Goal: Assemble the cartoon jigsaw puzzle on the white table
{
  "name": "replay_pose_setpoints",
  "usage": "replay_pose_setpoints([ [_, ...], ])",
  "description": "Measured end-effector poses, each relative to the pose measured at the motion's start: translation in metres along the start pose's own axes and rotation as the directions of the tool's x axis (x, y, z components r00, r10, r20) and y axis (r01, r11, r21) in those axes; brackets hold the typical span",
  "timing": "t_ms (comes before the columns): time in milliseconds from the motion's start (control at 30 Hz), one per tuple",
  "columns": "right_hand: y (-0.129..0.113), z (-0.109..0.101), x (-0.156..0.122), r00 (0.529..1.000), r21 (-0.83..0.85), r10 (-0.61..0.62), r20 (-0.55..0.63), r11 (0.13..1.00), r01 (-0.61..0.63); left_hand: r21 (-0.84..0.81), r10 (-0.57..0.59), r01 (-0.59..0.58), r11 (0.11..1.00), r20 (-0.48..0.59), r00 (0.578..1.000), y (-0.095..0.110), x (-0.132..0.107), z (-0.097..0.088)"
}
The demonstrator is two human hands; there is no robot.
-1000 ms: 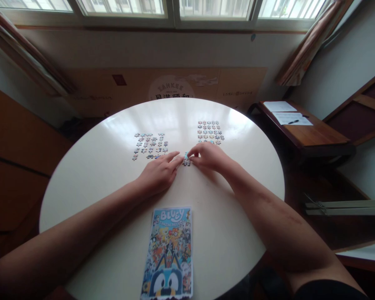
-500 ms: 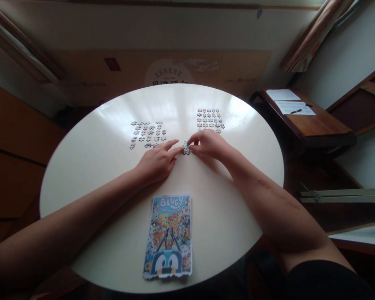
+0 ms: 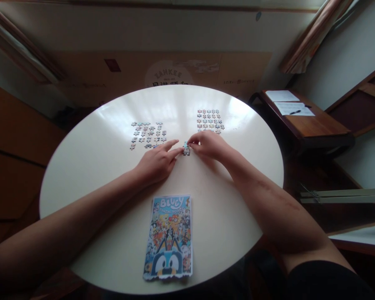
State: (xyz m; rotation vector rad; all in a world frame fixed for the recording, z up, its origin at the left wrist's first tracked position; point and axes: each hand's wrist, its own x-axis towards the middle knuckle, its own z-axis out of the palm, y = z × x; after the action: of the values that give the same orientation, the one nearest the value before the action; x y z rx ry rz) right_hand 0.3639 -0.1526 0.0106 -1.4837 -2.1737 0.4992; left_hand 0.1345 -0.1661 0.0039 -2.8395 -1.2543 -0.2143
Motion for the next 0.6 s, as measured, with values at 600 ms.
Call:
replay_pose_setpoints([
  [600, -0.009, -0.008, -0.001, 0.945, 0.042, -0.067, -0.321, 0.996, 0.084, -0.408, -0.2, -0.095, 0.908, -0.623, 0.756, -0.051, -0.009, -0.038],
])
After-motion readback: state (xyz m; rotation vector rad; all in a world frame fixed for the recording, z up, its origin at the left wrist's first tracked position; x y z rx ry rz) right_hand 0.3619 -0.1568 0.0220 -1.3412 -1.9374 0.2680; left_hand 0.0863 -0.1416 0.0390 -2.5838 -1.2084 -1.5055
